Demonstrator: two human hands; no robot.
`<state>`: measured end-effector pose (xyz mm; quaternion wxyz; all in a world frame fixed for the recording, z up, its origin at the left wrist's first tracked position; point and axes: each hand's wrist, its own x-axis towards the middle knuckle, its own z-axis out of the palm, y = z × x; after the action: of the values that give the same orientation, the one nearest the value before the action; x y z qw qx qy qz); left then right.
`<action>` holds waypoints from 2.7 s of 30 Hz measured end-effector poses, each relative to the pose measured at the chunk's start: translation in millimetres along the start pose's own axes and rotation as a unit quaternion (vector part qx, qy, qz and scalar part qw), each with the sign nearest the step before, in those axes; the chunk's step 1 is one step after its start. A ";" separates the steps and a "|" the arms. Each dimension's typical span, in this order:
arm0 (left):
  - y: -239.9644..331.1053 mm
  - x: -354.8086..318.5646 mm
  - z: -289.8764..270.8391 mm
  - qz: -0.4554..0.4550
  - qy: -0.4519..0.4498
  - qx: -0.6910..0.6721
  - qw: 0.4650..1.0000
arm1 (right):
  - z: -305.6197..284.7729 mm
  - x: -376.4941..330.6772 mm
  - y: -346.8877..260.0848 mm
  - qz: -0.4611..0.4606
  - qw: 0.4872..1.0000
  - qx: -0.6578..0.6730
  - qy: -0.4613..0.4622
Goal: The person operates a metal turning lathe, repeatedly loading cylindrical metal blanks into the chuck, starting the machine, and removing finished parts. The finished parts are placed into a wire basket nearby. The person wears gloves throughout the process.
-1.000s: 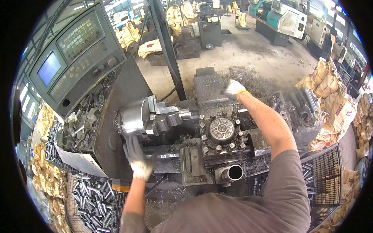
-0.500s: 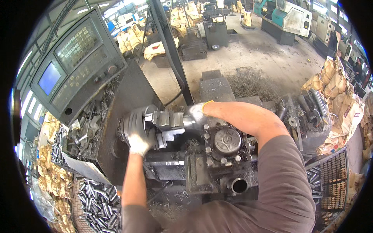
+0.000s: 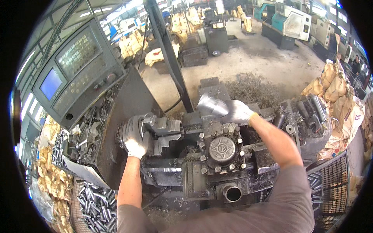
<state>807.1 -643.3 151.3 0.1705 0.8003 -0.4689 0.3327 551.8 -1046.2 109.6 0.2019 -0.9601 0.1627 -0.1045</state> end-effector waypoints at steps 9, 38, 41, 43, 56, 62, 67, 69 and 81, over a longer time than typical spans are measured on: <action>16.3 -5.6 -26.4 0.014 0.002 -0.158 0.987 | -92.4 -106.3 -206.5 -0.001 0.948 -0.055 0.314; 121.7 -262.9 -47.0 -0.417 -0.300 -0.789 0.337 | 90.2 -642.1 -141.6 0.757 0.639 0.120 -0.070; 142.0 -245.3 -47.4 -0.053 -0.178 -0.620 0.763 | 84.6 -575.8 -121.1 0.663 0.743 -0.072 -0.050; 155.7 -232.8 -58.5 -0.057 -0.184 -0.596 0.780 | 56.6 -480.4 -163.6 0.456 0.877 0.033 0.149; 152.7 -240.5 -71.9 -0.486 -0.305 -0.778 0.256 | 166.1 -266.0 -274.0 0.053 0.985 0.123 0.112; 84.8 -252.2 -36.2 -0.396 -0.255 -0.746 0.470 | 257.7 -238.5 -222.4 0.163 0.982 -0.096 0.026; 59.6 -248.9 -44.5 -0.463 -0.167 -0.749 0.443 | 241.1 -218.3 -244.8 0.078 0.990 -0.116 0.009; 58.7 -253.5 -31.5 -0.502 -0.165 -0.761 0.376 | 232.8 -226.4 -250.6 0.063 0.981 -0.170 0.068; 66.1 -249.4 -11.6 -0.497 -0.077 -0.816 0.284 | 163.4 -193.1 -259.5 0.117 0.972 0.199 -0.042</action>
<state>661.1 -510.8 -15.6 0.8310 0.3469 -0.0203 -0.4345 486.8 -695.3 46.5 0.4067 -0.8782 0.2416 -0.0703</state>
